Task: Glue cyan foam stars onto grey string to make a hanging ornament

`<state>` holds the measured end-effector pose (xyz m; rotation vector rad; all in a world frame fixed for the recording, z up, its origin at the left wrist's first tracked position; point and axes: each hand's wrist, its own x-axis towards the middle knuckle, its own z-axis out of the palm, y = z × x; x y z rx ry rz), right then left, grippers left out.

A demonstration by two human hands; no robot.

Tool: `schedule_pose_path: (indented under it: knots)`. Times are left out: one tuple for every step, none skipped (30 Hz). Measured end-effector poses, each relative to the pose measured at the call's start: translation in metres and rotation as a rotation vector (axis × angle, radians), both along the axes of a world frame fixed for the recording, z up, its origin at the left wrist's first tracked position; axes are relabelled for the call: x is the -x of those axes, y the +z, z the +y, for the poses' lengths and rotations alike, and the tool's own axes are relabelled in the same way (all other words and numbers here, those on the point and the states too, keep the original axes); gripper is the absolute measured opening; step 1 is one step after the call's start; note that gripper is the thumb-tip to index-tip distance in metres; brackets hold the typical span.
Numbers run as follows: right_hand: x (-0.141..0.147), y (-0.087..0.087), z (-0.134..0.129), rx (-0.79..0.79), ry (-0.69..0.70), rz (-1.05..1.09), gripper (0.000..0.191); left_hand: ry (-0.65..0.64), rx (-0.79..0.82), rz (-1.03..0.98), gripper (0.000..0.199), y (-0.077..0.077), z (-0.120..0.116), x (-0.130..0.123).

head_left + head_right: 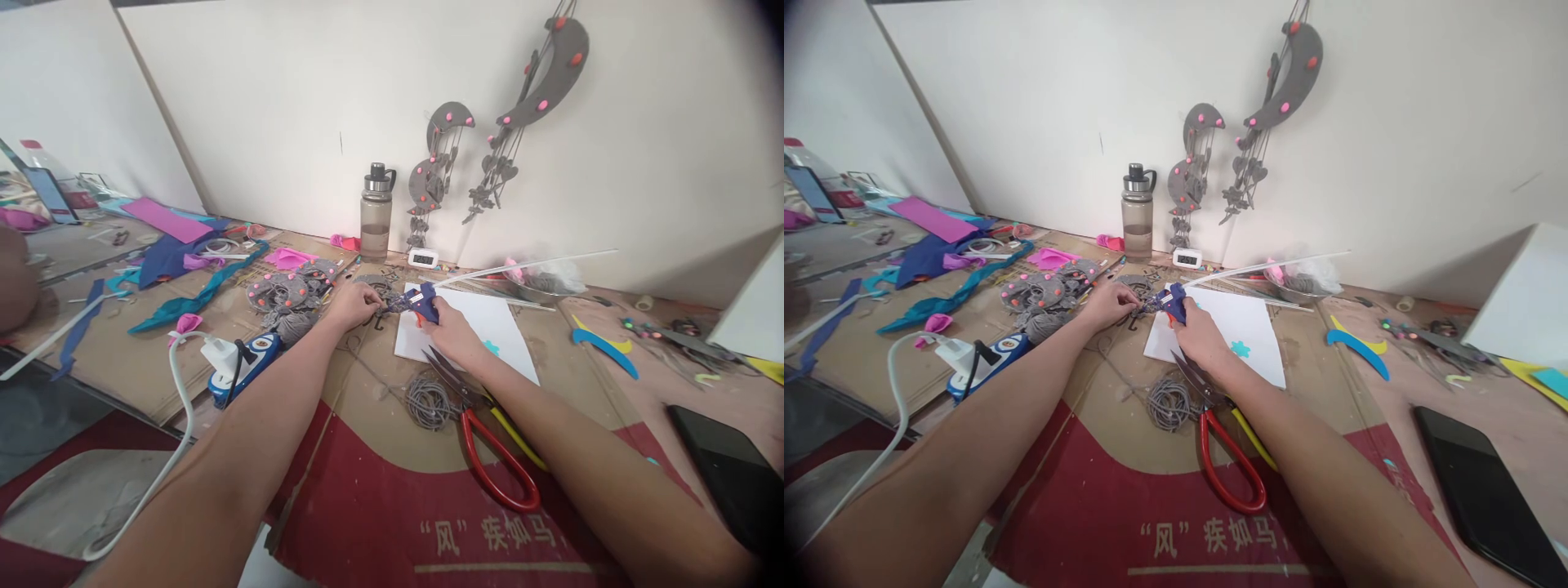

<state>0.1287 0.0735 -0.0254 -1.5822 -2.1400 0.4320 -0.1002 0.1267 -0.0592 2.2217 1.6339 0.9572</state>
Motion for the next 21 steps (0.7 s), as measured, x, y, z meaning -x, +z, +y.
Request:
schedule_pose_path:
  knots:
    - [-0.0011,0.0,0.0,-0.003,0.0,0.004,0.025,0.001,-0.01,0.011,0.014,-0.0004,0.0001,0.0001]
    - [-0.0019,0.0,-0.0001,-0.008,-0.001,0.011,0.025,0.0,-0.02,0.027,0.015,-0.0009,0.0004,0.0003]
    - [-0.0024,0.0,-0.0001,-0.014,-0.002,0.019,0.026,-0.001,-0.03,0.042,0.015,-0.0014,0.0006,0.0006]
    - [-0.0026,0.0001,-0.0001,-0.021,-0.007,0.028,0.026,-0.003,-0.036,0.052,0.015,-0.0019,0.0009,0.001]
    - [-0.0023,0.0001,-0.0001,-0.026,-0.014,0.037,0.027,-0.006,-0.043,0.059,0.015,-0.0023,0.0013,0.0014]
    - [-0.0018,0.0,0.0,-0.031,-0.018,0.047,0.028,-0.012,-0.051,0.068,0.016,-0.0027,0.0016,0.0018]
    - [-0.0009,-0.0002,0.0002,-0.036,-0.017,0.055,0.028,-0.017,-0.058,0.077,0.016,-0.0029,0.002,0.0021]
    - [0.0,-0.0006,0.0005,-0.037,-0.014,0.057,0.029,-0.02,-0.064,0.085,0.017,-0.0031,0.0023,0.0023]
    - [0.001,-0.0012,0.0009,-0.037,-0.011,0.052,0.029,-0.02,-0.064,0.091,0.017,-0.0031,0.0026,0.0024]
    - [0.0018,-0.0018,0.0013,-0.036,-0.009,0.042,0.029,-0.019,-0.06,0.094,0.018,-0.003,0.0027,0.0024]
    - [0.0024,-0.0025,0.0017,-0.035,-0.007,0.028,0.029,-0.017,-0.051,0.093,0.017,-0.0028,0.0027,0.0021]
    - [0.0027,-0.0031,0.0021,-0.034,-0.007,0.015,0.029,-0.014,-0.041,0.087,0.017,-0.0024,0.0025,0.0018]
    - [0.0028,-0.0035,0.0025,-0.032,-0.008,0.003,0.029,-0.007,-0.03,0.076,0.017,-0.002,0.0022,0.0014]
    - [0.0025,-0.0037,0.0027,-0.03,-0.009,-0.006,0.029,0.001,-0.019,0.064,0.016,-0.0015,0.0017,0.0009]
    - [0.002,-0.0037,0.0028,-0.029,-0.009,-0.011,0.028,0.012,-0.01,0.051,0.015,-0.0009,0.0011,0.0005]
    - [0.0014,-0.0034,0.0028,-0.028,-0.008,-0.013,0.028,0.023,-0.005,0.039,0.014,-0.0003,0.0004,0.0001]
    - [0.0007,-0.0029,0.0027,-0.027,-0.01,-0.011,0.028,0.03,-0.002,0.03,0.013,0.0002,-0.0003,-0.0003]
    - [-0.0001,-0.0022,0.0024,-0.025,-0.012,-0.005,0.028,0.034,-0.002,0.023,0.013,0.0008,-0.0009,-0.0006]
    - [-0.001,-0.0016,0.002,-0.027,-0.013,0.007,0.028,0.032,-0.002,0.02,0.012,0.0013,-0.0015,-0.0008]
    - [-0.0018,-0.001,0.0016,-0.03,-0.014,0.024,0.027,0.029,-0.003,0.018,0.012,0.0017,-0.0021,-0.001]
    - [-0.0028,-0.0006,0.0011,-0.033,-0.014,0.044,0.026,0.026,-0.003,0.02,0.012,0.0021,-0.0025,-0.0011]
